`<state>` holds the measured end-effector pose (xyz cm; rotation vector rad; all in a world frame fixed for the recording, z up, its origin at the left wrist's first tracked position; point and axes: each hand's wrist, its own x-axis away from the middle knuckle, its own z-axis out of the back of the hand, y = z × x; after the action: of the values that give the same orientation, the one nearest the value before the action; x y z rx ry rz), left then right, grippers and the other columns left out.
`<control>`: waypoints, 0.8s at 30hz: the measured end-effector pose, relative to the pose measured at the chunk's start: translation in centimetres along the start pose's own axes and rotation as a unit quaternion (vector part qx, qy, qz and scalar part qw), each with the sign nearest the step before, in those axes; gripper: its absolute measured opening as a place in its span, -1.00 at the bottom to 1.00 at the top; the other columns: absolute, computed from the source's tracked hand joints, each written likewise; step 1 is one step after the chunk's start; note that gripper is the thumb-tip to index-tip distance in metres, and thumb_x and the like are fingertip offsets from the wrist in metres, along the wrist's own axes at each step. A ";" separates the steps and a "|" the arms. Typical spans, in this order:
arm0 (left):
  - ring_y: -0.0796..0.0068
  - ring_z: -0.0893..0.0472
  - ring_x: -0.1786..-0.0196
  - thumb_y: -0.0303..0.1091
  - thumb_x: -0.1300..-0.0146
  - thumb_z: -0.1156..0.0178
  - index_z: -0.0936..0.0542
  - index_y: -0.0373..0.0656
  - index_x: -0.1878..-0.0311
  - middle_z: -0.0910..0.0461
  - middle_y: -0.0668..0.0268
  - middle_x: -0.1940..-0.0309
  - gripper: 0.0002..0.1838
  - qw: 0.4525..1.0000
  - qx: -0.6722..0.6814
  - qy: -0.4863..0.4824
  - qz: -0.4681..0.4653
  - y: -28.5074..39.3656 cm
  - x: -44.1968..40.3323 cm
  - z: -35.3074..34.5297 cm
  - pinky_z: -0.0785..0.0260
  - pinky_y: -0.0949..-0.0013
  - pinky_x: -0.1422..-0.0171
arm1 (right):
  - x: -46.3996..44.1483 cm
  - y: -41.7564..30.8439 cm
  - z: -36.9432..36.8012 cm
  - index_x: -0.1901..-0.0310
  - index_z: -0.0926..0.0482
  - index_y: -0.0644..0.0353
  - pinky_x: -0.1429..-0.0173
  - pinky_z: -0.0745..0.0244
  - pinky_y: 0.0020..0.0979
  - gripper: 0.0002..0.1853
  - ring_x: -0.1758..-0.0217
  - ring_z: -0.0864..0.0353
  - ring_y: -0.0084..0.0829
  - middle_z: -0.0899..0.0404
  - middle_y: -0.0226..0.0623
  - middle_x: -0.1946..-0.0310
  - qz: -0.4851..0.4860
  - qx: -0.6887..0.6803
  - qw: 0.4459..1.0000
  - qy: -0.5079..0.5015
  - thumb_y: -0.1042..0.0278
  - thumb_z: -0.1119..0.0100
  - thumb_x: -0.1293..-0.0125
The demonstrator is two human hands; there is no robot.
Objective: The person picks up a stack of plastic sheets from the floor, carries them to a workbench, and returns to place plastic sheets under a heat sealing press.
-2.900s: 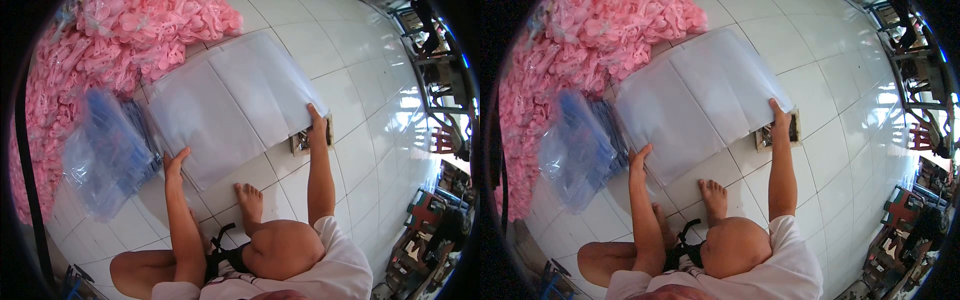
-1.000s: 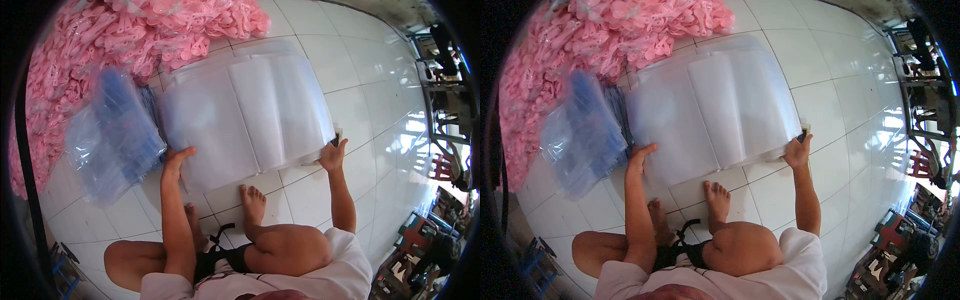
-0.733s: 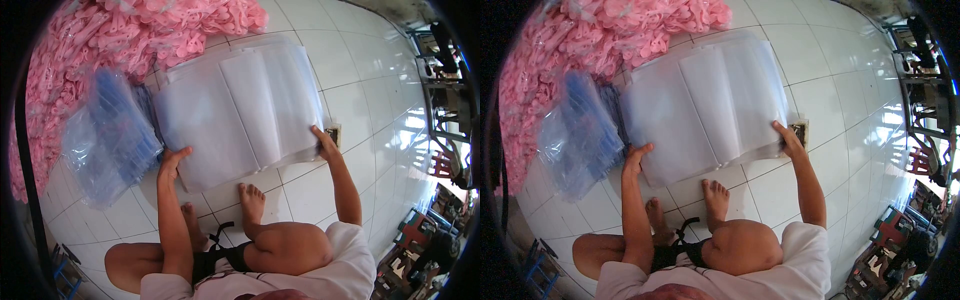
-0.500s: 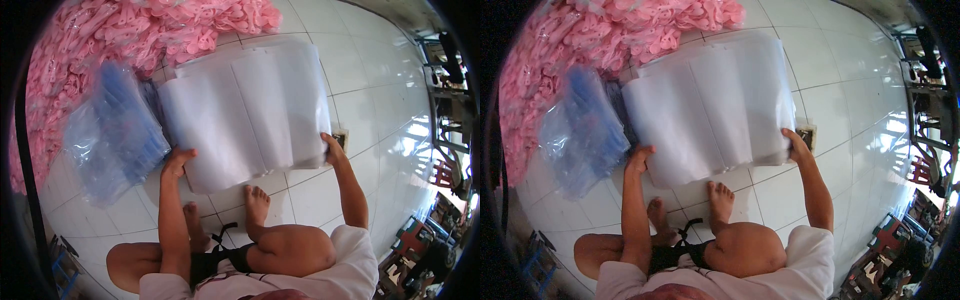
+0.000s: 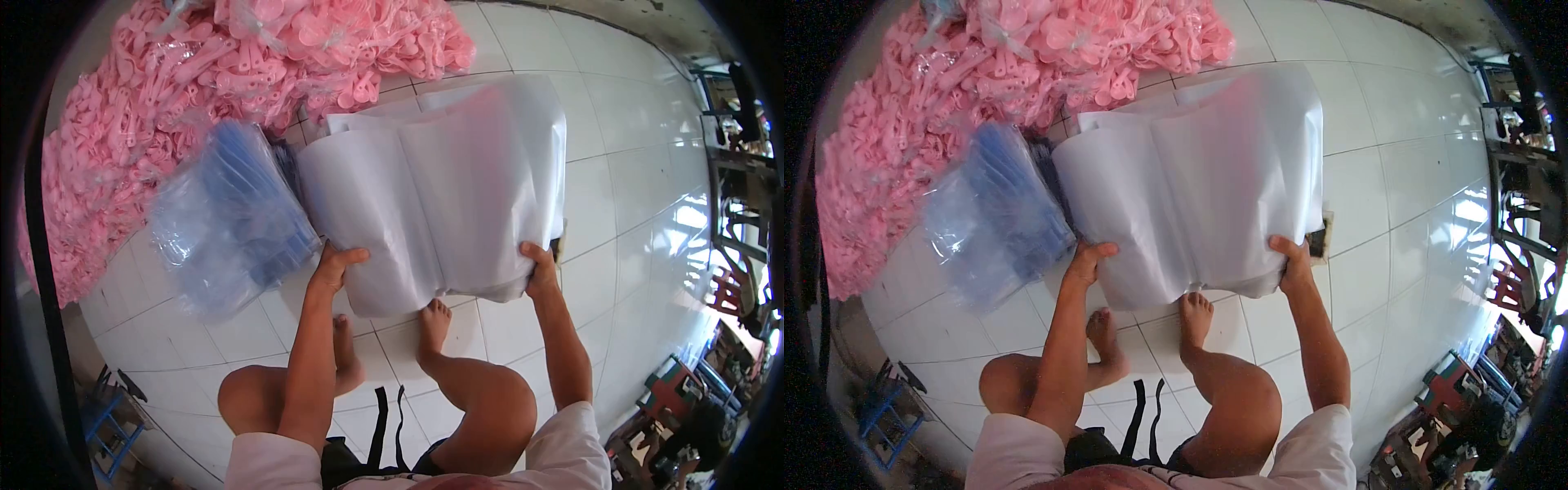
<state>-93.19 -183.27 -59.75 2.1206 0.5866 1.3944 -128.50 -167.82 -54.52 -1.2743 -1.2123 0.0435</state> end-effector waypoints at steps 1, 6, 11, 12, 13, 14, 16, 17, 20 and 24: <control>0.19 -0.57 -0.10 -0.36 0.26 -0.48 -0.41 -0.25 -0.28 -0.58 0.16 0.00 -0.11 1.000 0.005 -0.019 -0.004 0.4 0.5 -0.5 -0.46 0.18 -0.25 | 1.6 -1.7 -1.2 -0.33 -0.31 0.40 -0.20 -0.54 -0.07 -0.01 -0.14 -0.53 -0.09 -0.51 -0.02 -0.07 -0.002 0.000 1.000 0.004 0.16 -0.50 0.19; 0.20 -0.59 -0.09 -0.36 0.26 -0.48 -0.42 -0.26 -0.27 -0.58 0.16 -0.01 -0.12 0.998 0.013 -0.033 0.058 4.6 7.7 -4.0 -0.46 0.17 -0.25 | 10.4 -8.5 -3.0 -0.31 -0.30 0.46 -0.10 -0.61 -0.12 0.01 -0.08 -0.58 -0.09 -0.53 0.02 -0.03 -0.015 0.042 0.999 0.016 0.11 -0.48 0.22; 0.23 -0.60 -0.07 -0.35 0.25 -0.54 -0.43 -0.28 -0.25 -0.60 0.17 0.00 -0.13 0.994 -0.060 -0.051 0.080 11.1 19.9 -8.0 -0.45 0.16 -0.23 | 23.5 -15.2 -3.2 -0.21 -0.38 0.53 -0.09 -0.57 -0.13 -0.04 -0.01 -0.59 -0.12 -0.55 -0.03 0.06 -0.028 0.038 0.997 0.053 0.18 -0.50 0.30; 0.23 -0.60 -0.07 -0.35 0.25 -0.54 -0.43 -0.28 -0.25 -0.60 0.17 0.00 -0.13 0.993 -0.069 -0.065 0.076 12.6 22.3 -8.8 -0.45 0.16 -0.23 | 27.1 -16.5 -3.4 -0.18 -0.40 0.54 -0.08 -0.57 -0.14 -0.06 0.02 -0.60 -0.15 -0.56 -0.05 0.09 -0.005 0.032 0.996 0.077 0.19 -0.51 0.32; 0.24 -0.61 -0.06 -0.35 0.24 -0.54 -0.44 -0.28 -0.24 -0.61 0.18 0.02 -0.15 0.987 -0.095 -0.085 0.094 13.9 24.8 -8.8 -0.45 0.17 -0.22 | 31.0 -17.4 -3.7 -0.15 -0.43 0.55 -0.06 -0.56 -0.16 -0.08 0.04 -0.61 -0.17 -0.57 -0.07 0.11 0.015 0.025 0.994 0.105 0.20 -0.51 0.33; 0.26 -0.61 -0.05 -0.35 0.23 -0.54 -0.45 -0.28 -0.22 -0.61 0.19 0.03 -0.17 0.981 -0.123 -0.105 0.108 15.6 27.9 -9.2 -0.46 0.18 -0.21 | 35.3 -18.5 -3.8 -0.15 -0.43 0.54 -0.06 -0.56 -0.16 -0.08 0.04 -0.61 -0.19 -0.58 -0.07 0.10 0.005 0.021 0.993 0.117 0.20 -0.52 0.33; 0.27 -0.61 -0.03 -0.36 0.23 -0.54 -0.47 -0.27 -0.19 -0.62 0.20 0.05 -0.20 0.977 -0.140 -0.144 0.075 19.8 33.6 -10.8 -0.46 0.19 -0.20 | 43.4 -19.8 -4.9 -0.15 -0.45 0.50 -0.06 -0.56 -0.18 -0.10 0.02 -0.62 -0.20 -0.59 -0.09 0.07 0.043 -0.026 0.988 0.147 0.20 -0.53 0.31; 0.28 -0.62 -0.02 -0.38 0.22 -0.53 -0.49 -0.27 -0.16 -0.62 0.21 0.06 -0.24 0.975 -0.139 -0.162 0.059 21.8 36.8 -11.4 -0.46 0.20 -0.19 | 48.1 -20.2 -5.8 -0.15 -0.45 0.50 -0.06 -0.56 -0.18 -0.10 0.02 -0.62 -0.20 -0.59 -0.09 0.07 0.055 -0.040 0.983 0.168 0.20 -0.53 0.31; 0.29 -0.62 0.00 -0.39 0.20 -0.52 -0.53 -0.27 -0.11 -0.63 0.21 0.08 -0.31 0.954 -0.185 -0.232 0.053 27.8 45.1 -13.6 -0.47 0.22 -0.18 | 60.5 -19.6 -7.5 -0.16 -0.45 0.48 -0.10 -0.57 -0.16 -0.09 0.01 -0.64 -0.18 -0.61 -0.11 0.07 0.091 -0.130 0.964 0.214 0.19 -0.56 0.29; 0.30 -0.62 0.00 -0.40 0.20 -0.50 -0.54 -0.27 -0.09 -0.64 0.21 0.06 -0.33 0.891 -0.294 -0.343 0.052 32.6 56.1 -19.9 -0.47 0.23 -0.17 | 75.7 -16.4 -7.5 -0.25 -0.36 0.49 -0.06 -0.62 -0.13 -0.03 -0.04 -0.65 -0.14 -0.58 -0.05 -0.01 0.157 -0.225 0.920 0.279 0.19 -0.56 0.24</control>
<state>-88.47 -169.94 6.62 1.9445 -0.2164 0.6437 -99.60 -132.49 8.56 -1.7253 -0.5257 -0.3642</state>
